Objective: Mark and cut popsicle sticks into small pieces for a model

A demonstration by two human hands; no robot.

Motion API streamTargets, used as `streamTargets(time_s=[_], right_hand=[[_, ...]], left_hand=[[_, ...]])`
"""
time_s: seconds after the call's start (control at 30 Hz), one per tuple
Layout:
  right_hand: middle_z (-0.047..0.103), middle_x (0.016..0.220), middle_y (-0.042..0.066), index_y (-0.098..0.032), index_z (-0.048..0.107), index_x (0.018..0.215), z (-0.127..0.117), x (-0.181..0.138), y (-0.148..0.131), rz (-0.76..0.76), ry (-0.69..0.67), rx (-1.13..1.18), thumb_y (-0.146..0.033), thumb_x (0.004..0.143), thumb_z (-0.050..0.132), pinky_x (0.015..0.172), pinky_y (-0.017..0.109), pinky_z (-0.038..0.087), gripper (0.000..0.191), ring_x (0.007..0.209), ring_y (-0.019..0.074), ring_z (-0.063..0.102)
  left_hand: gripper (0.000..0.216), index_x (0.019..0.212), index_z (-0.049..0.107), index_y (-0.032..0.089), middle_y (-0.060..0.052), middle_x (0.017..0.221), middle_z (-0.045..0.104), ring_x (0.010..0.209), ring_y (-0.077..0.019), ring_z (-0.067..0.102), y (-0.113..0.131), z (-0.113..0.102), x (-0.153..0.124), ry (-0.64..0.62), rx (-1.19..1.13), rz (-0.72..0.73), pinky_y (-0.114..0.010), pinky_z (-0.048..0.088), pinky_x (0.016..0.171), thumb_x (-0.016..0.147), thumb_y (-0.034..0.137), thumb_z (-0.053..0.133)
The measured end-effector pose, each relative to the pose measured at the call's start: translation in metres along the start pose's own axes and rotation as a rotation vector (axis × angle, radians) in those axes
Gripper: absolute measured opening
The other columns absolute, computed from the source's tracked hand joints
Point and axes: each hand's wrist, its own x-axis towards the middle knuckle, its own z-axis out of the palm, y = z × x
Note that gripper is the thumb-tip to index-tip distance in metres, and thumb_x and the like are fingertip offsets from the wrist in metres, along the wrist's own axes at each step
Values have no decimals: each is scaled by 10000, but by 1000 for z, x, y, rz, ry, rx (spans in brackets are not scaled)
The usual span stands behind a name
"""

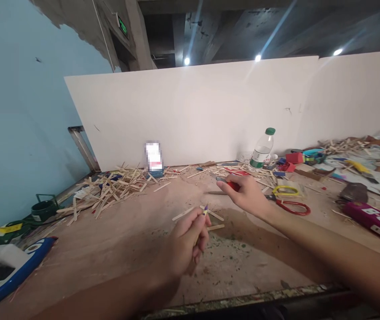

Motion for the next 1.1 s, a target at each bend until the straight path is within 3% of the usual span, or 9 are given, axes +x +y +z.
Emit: streamTargets(time_s=[0.2, 0.37, 0.53, 1.1], right_hand=[[492, 580, -24, -194, 545, 699, 4, -15, -16, -226, -148, 26, -523, 1032, 503, 577, 277, 285, 470, 538, 118, 416], [476, 562, -30, -193, 513, 661, 8, -21, -22, -361, -197, 16, -498, 1043, 516, 557, 272, 250, 489, 527, 111, 385], [467, 552, -31, -195, 507, 657, 9, -22, -20, -369, -210, -8, -488, 1055, 512, 563, 280, 240, 495, 527, 115, 384], [673, 638, 57, -176, 644, 731, 6, -24, -24, -313, -228, -198, -559, 1077, 430, 607, 320, 228, 559, 556, 147, 495]], left_hand=[[477, 943, 510, 218, 86, 568, 501, 400, -81, 377, 5, -9, 10, 76, 10, 13, -207, 469, 399, 892, 683, 604], [467, 925, 497, 218, 83, 578, 518, 396, -76, 395, 3, -8, 8, 60, 11, 10, -216, 494, 414, 882, 667, 617], [438, 938, 495, 221, 83, 588, 521, 400, -75, 401, 1, -9, 11, 64, 40, 14, -207, 490, 415, 905, 647, 592], [361, 882, 450, 226, 88, 600, 523, 386, -66, 393, -6, -10, 10, 92, 114, 31, -205, 502, 408, 976, 568, 517]])
